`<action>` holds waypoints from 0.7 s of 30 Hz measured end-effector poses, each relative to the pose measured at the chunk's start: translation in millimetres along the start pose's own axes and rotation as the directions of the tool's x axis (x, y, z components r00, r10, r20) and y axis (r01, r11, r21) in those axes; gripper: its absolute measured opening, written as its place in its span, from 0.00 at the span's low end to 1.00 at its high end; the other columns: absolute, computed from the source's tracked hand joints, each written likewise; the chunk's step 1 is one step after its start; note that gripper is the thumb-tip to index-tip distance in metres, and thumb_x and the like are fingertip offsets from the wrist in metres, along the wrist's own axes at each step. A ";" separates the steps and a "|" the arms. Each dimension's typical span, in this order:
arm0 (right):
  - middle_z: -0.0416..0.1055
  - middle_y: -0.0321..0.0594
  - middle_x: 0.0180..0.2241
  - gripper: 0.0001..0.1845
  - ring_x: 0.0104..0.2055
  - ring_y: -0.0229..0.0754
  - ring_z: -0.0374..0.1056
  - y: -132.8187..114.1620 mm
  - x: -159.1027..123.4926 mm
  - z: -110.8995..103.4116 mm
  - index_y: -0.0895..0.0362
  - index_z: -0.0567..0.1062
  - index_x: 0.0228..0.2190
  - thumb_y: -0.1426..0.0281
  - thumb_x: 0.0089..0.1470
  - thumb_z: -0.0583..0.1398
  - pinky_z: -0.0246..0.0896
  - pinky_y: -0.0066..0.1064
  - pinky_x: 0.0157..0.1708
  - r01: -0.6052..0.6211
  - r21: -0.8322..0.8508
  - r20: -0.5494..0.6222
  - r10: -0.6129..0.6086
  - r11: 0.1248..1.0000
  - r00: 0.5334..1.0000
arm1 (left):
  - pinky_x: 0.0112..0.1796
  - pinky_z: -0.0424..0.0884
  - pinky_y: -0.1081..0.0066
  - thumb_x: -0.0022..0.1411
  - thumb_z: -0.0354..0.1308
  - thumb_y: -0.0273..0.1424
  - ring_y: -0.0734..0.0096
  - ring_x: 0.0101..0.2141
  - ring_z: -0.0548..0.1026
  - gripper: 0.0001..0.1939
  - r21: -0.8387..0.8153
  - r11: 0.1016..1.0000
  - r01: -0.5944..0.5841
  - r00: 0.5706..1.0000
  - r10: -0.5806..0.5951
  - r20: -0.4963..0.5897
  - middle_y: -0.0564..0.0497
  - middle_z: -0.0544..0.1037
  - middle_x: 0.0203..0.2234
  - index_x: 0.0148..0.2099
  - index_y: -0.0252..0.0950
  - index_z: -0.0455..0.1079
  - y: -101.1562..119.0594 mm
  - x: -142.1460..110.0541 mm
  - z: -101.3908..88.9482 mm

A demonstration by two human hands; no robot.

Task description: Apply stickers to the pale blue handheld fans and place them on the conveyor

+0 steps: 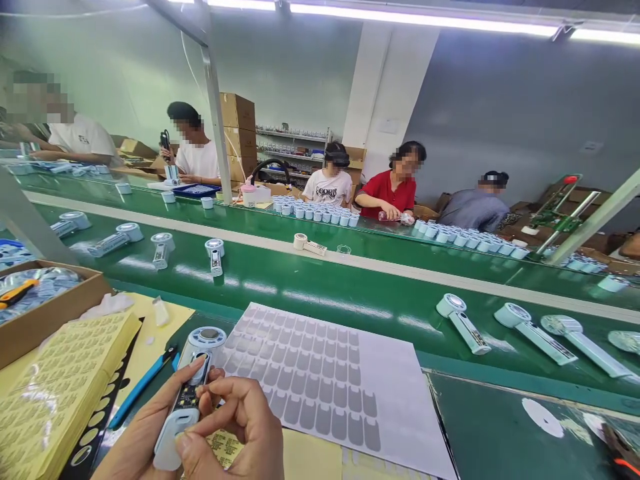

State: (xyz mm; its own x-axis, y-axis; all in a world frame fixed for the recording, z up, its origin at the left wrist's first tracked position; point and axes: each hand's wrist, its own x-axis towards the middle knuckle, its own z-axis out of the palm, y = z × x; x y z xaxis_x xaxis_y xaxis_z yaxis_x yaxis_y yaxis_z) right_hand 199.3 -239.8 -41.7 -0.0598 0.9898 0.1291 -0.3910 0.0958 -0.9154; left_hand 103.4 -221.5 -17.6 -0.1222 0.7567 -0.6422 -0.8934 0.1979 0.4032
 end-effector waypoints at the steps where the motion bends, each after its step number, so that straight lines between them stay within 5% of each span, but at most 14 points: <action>1: 0.78 0.30 0.24 0.15 0.47 0.46 0.75 -0.2 1.2 0.3 0.51 0.76 0.35 0.73 0.40 0.66 0.71 0.29 0.47 -0.001 -0.004 0.002 0.001 1.000 1.000 | 0.24 0.74 0.78 0.64 0.58 0.22 0.77 0.21 0.74 0.03 -0.005 1.000 -0.008 1.000 0.008 0.005 0.50 0.76 0.26 0.37 0.33 0.69 0.1 0.3 0.2; 12: 0.79 0.32 0.25 0.15 0.49 0.46 0.74 -6.9 6.7 -0.4 0.52 0.75 0.34 0.71 0.39 0.63 0.70 0.31 0.48 -0.107 -0.089 0.041 0.111 0.990 0.993 | 0.25 0.74 0.77 0.65 0.57 0.23 0.76 0.21 0.73 0.02 0.016 0.999 -0.035 0.999 0.035 -0.012 0.50 0.75 0.28 0.38 0.33 0.68 -0.4 -1.1 4.4; 21: 0.77 0.30 0.24 0.14 0.49 0.46 0.74 -3.3 7.0 0.0 0.51 0.74 0.35 0.71 0.41 0.62 0.70 0.31 0.48 -0.069 -0.127 0.037 0.074 0.990 0.997 | 0.25 0.75 0.77 0.63 0.59 0.24 0.75 0.23 0.74 0.02 -0.004 1.000 -0.031 0.999 0.031 -0.040 0.50 0.76 0.27 0.38 0.34 0.69 0.0 0.7 1.6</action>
State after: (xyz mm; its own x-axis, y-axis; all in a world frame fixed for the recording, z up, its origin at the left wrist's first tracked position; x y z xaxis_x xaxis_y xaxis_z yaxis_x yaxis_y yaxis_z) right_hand 200.2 -233.3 -37.8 -0.1224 0.9897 0.0745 -0.2664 0.0396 -0.9631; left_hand 104.0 -220.0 -17.1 -0.1671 0.7370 -0.6548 -0.8909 0.1716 0.4205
